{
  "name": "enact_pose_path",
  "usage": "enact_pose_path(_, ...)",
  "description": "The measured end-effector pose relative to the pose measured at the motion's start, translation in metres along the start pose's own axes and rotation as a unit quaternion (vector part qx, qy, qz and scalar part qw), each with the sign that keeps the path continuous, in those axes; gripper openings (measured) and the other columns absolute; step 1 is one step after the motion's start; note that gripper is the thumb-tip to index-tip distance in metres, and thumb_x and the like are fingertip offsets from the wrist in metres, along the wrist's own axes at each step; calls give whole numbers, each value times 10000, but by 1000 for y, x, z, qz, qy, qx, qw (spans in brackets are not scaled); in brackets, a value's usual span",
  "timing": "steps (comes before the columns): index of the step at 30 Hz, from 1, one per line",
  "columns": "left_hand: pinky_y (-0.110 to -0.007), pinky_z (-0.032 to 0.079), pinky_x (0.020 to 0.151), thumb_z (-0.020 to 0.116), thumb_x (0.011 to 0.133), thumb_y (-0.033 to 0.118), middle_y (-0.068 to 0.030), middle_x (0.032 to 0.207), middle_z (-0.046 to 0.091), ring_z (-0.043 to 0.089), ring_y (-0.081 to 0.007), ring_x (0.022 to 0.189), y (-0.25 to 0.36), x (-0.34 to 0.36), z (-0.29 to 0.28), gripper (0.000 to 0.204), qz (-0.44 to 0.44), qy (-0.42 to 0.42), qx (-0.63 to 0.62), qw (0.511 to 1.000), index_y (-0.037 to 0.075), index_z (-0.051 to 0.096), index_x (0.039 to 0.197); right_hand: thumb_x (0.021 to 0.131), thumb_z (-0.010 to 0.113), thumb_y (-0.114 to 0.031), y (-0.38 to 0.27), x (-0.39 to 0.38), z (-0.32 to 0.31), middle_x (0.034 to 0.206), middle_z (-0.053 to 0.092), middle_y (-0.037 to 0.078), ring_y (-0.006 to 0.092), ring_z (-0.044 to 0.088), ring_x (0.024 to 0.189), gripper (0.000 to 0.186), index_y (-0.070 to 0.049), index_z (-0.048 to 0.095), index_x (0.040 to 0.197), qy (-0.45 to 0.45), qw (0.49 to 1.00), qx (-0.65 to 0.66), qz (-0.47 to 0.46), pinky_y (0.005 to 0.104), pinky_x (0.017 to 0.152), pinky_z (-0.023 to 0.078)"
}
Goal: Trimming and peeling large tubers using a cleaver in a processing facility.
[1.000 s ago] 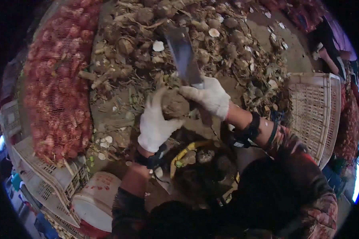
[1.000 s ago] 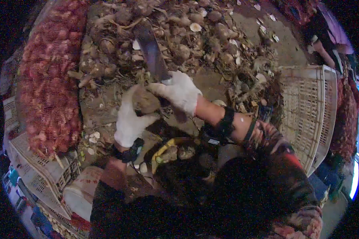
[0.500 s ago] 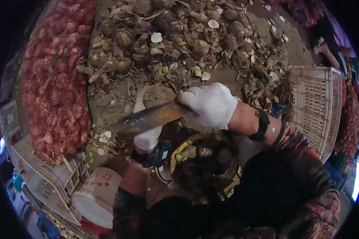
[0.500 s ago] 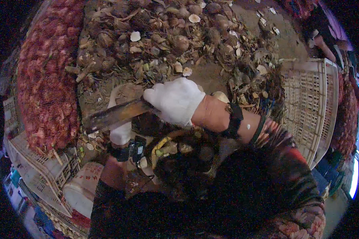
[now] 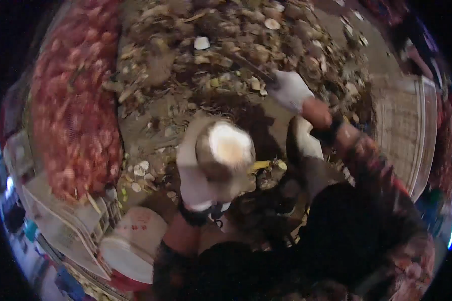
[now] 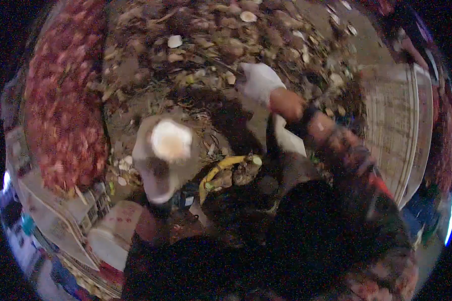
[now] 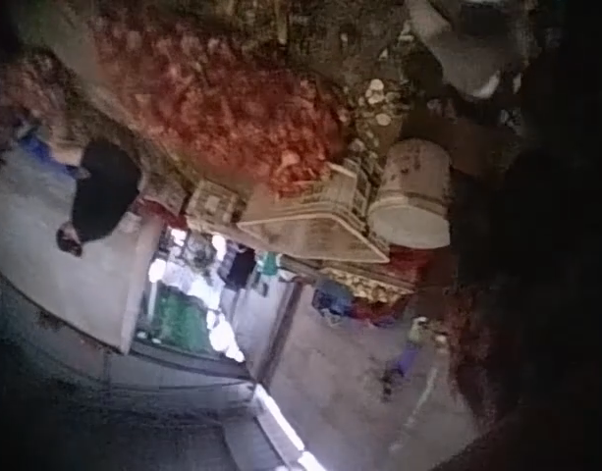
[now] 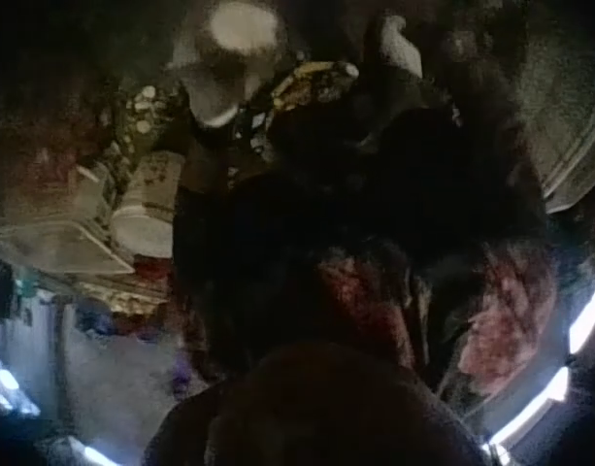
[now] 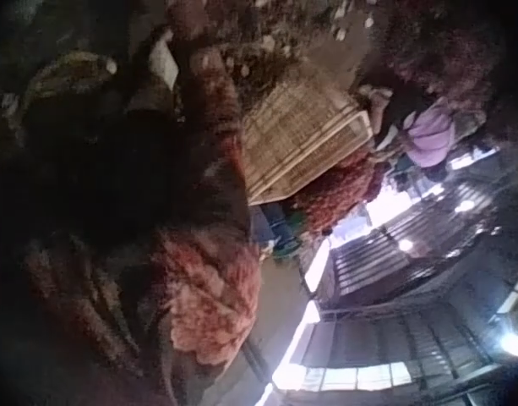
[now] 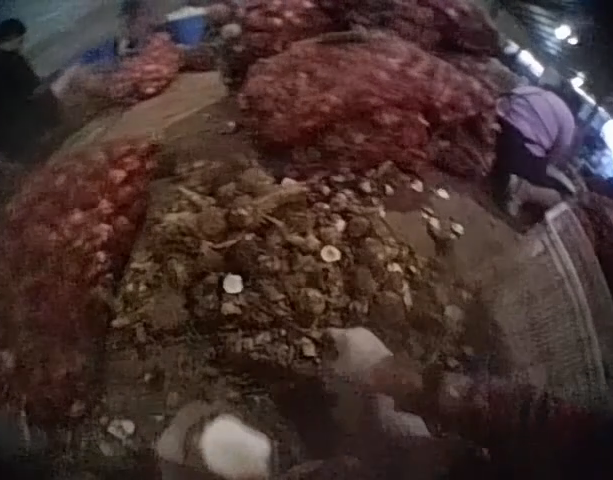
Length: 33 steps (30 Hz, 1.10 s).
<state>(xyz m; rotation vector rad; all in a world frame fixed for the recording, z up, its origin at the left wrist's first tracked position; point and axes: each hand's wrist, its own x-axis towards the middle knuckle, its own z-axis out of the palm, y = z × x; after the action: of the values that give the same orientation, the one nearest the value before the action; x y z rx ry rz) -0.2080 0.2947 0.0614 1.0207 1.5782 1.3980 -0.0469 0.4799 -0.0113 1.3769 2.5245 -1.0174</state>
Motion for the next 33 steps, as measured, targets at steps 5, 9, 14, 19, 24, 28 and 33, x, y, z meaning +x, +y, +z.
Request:
enact_pose_path(5, -320, 435, 823, 694, 526, 9, -127, 1006, 529, 545, -212, 919, -16, 34, -4, 655, -140, -11, 53, 989, 22, 440, 1130, 647, 624, -246, -60, -25, 5, 672, 604, 134, 167, 585, 606, 350, -43, 593, 931, -95, 963, 238, -80, 304, 618, 474)
enact_pose_path(9, -356, 441, 842, 630, 590, -21, -119, 1081, 502, 544, -205, 945, -18, 23, -17, 593, -205, 21, -22, 978, 61, 439, 1145, 669, 608, -229, -81, -27, -3, 641, 584, 126, 137, 566, 608, 341, -18, 585, 935, -53, 944, 313, -87, 306, 616, 468)
enact_pose_path(14, -376, 417, 854, 563, 642, -28, -85, 998, 548, 541, -202, 943, -63, 0, -33, 472, 88, -67, 50, 993, 69, 489, 1098, 682, 595, -209, -30, -13, 27, 667, 594, 157, 213, 606, 619, 329, 7, 563, 927, -66, 984, 116, -116, 330, 613, 479)
enact_pose_path(19, -311, 405, 825, 680, 515, 34, -78, 973, 572, 519, -198, 927, -13, -11, -2, 408, -164, -288, -142, 933, 49, 579, 911, 676, 603, -153, 0, -34, 28, 633, 555, 121, 150, 538, 574, 268, -26, 585, 911, -146, 970, 190, 38, 305, 555, 460)
enact_pose_path(24, -397, 403, 839, 704, 607, 240, -173, 1005, 553, 501, -317, 984, -24, 69, -51, 333, 35, -71, 364, 928, 54, 604, 866, 678, 600, -143, -19, -23, 9, 592, 525, 52, 94, 498, 555, 214, -1, 557, 832, -156, 964, 196, 92, 275, 530, 443)
enact_pose_path(28, -483, 389, 802, 668, 646, 254, -156, 1071, 505, 488, -359, 967, -77, 129, -108, 539, -58, 61, 663, 744, 129, 459, 1127, 702, 589, -236, -30, -27, 16, 627, 560, 112, 230, 570, 576, 304, -12, 560, 907, -115, 976, 179, -50, 333, 589, 469)
enact_pose_path(33, -427, 408, 812, 661, 645, 176, -119, 1033, 540, 520, -256, 951, -90, 111, -89, 578, -71, 64, 469, 878, 127, 442, 1177, 717, 610, -199, -37, -23, 2, 589, 525, 56, 108, 494, 533, 239, -16, 558, 863, -96, 985, 147, 8, 268, 531, 430)
